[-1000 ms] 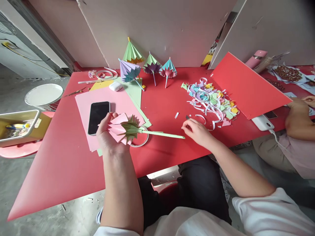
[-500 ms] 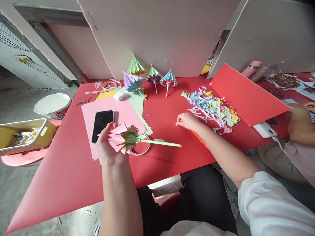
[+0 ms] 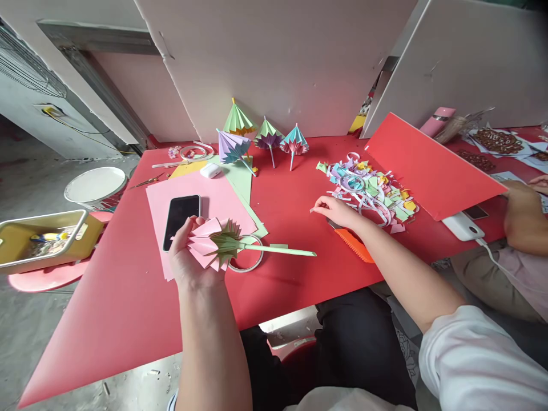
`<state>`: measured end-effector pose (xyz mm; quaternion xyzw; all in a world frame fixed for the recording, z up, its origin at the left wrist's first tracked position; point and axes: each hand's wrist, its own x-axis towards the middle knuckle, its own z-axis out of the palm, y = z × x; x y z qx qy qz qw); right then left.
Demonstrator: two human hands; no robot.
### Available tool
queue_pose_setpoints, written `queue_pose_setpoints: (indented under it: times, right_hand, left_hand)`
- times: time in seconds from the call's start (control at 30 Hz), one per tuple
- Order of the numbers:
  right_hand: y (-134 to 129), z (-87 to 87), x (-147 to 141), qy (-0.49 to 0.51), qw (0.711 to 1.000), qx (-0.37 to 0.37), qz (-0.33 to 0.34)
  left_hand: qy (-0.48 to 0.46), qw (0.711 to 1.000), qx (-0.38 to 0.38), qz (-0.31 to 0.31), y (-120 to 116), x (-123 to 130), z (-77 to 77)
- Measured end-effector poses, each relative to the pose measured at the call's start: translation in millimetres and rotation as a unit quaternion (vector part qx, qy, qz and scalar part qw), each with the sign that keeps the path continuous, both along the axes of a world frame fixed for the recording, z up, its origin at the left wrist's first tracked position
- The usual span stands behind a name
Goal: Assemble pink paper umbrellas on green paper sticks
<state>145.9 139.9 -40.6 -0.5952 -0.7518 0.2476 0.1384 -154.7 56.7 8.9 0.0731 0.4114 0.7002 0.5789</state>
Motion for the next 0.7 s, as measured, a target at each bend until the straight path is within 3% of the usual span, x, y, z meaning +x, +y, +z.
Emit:
queue_pose_setpoints:
  times: [0.27,0.33,0.5,0.57,0.7]
  right_hand:
    - [-5,4.6,-15,0.020,0.999,-0.027,-0.002]
    - [-14,8.4,-26,0.033,0.999,-0.028,0.032]
    - [-37,9.5,-63,0.033,0.975,-0.101,0.195]
    - [-40,4.4,-75,-0.006,0.970,-0.110,0.216]
    - [-34,-4.1,-91,-0.069,0.972,-0.105,0.198]
  left_hand:
    - [-0.037,0.999,-0.008,0.032,0,1,2.9]
    - [-0.040,0.998,-0.008,0.043,0,1,2.8]
    - [-0.033,0.999,-0.001,0.043,0,-2,-0.9]
    - [-0.036,0.998,0.014,0.044,1,-3,-3.0]
    - [-0.055,0.997,0.041,0.047,1,-4,-4.8]
